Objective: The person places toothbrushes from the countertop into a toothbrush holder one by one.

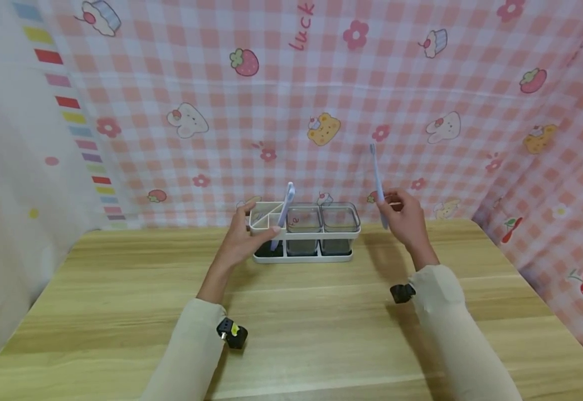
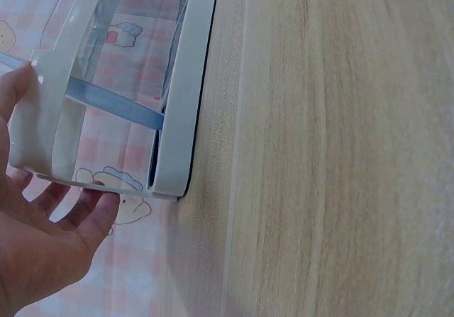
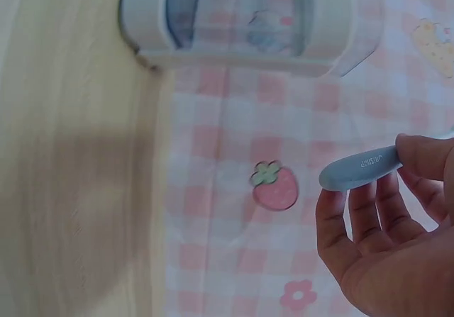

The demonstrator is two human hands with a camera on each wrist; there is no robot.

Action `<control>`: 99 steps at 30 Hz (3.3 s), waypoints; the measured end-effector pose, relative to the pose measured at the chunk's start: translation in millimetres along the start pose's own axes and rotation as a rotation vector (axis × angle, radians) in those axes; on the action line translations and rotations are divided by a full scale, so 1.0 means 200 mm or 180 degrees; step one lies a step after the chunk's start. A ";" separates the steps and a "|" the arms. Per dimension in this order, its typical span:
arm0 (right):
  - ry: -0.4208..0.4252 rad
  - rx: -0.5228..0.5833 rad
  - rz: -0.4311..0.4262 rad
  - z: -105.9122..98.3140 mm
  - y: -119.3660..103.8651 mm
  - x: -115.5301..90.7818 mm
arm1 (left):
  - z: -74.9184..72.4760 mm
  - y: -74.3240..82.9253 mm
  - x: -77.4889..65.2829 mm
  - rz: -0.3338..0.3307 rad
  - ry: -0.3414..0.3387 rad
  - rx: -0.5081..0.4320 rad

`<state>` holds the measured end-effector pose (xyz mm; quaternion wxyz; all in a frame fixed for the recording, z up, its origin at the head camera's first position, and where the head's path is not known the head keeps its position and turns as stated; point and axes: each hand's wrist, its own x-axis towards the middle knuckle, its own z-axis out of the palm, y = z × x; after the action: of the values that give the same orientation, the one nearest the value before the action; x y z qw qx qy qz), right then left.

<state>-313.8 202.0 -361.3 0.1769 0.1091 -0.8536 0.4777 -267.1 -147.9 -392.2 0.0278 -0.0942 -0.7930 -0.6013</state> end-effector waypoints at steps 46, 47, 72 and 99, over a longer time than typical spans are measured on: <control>0.0137 0.1299 0.0029 0.15 -0.31 0.04 | -0.01 0.14 -0.07 -0.0052 -0.0055 -0.0031; 0.0135 0.1294 0.0019 0.16 -0.31 0.04 | -0.01 0.12 -0.06 -0.0053 -0.0047 -0.0028; -0.0251 0.1300 -0.0138 0.45 -0.47 0.00 | 0.00 -0.01 0.01 -0.0071 -0.0037 -0.0148; -0.0440 0.1565 -0.0366 0.68 -0.49 -0.04 | 0.00 -0.03 0.00 0.0168 0.0116 -0.0052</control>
<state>-298.6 35.5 -354.2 0.1132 0.2296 -0.7143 0.6513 -268.9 -149.4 -398.3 0.0573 -0.1044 -0.7847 -0.6084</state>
